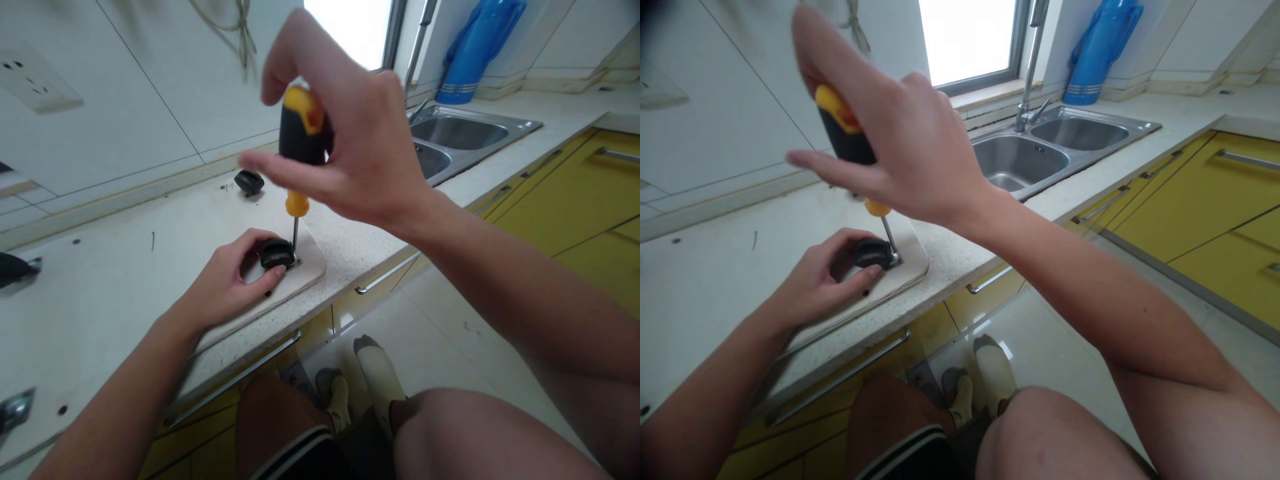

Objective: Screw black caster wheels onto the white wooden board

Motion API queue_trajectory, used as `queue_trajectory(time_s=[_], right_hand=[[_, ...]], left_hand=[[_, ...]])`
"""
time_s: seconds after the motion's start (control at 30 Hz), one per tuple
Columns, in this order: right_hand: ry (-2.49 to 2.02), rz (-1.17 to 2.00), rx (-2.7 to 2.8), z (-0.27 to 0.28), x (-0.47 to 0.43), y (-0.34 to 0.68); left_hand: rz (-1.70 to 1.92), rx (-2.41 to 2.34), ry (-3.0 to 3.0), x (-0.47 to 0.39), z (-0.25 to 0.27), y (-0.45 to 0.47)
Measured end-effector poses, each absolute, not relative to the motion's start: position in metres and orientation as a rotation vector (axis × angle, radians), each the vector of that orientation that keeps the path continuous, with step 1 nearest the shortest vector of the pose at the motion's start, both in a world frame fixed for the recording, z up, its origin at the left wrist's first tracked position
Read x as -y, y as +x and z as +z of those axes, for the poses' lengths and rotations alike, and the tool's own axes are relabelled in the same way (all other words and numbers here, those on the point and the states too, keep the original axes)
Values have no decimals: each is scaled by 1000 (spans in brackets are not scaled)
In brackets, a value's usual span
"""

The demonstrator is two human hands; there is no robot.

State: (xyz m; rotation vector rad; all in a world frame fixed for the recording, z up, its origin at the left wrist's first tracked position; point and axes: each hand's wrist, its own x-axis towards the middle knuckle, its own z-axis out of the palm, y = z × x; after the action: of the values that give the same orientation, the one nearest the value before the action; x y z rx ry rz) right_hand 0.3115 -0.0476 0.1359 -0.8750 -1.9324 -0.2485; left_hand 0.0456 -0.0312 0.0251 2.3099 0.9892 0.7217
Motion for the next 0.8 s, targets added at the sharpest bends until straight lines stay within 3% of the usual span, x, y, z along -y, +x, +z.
queue_trajectory(time_s=[0.17, 0.33, 0.53, 0.8], right_hand=[[-810, -232, 1479, 103, 24, 336], [-1328, 117, 1196, 40, -3, 364], [-1503, 36, 1466, -8, 6, 356], [-1699, -54, 1803, -19, 11, 347]], left_hand=[[692, -913, 2365, 28, 19, 42], [644, -906, 2458, 25, 18, 41], [679, -911, 2464, 27, 19, 42], [691, -887, 2522, 29, 18, 43]])
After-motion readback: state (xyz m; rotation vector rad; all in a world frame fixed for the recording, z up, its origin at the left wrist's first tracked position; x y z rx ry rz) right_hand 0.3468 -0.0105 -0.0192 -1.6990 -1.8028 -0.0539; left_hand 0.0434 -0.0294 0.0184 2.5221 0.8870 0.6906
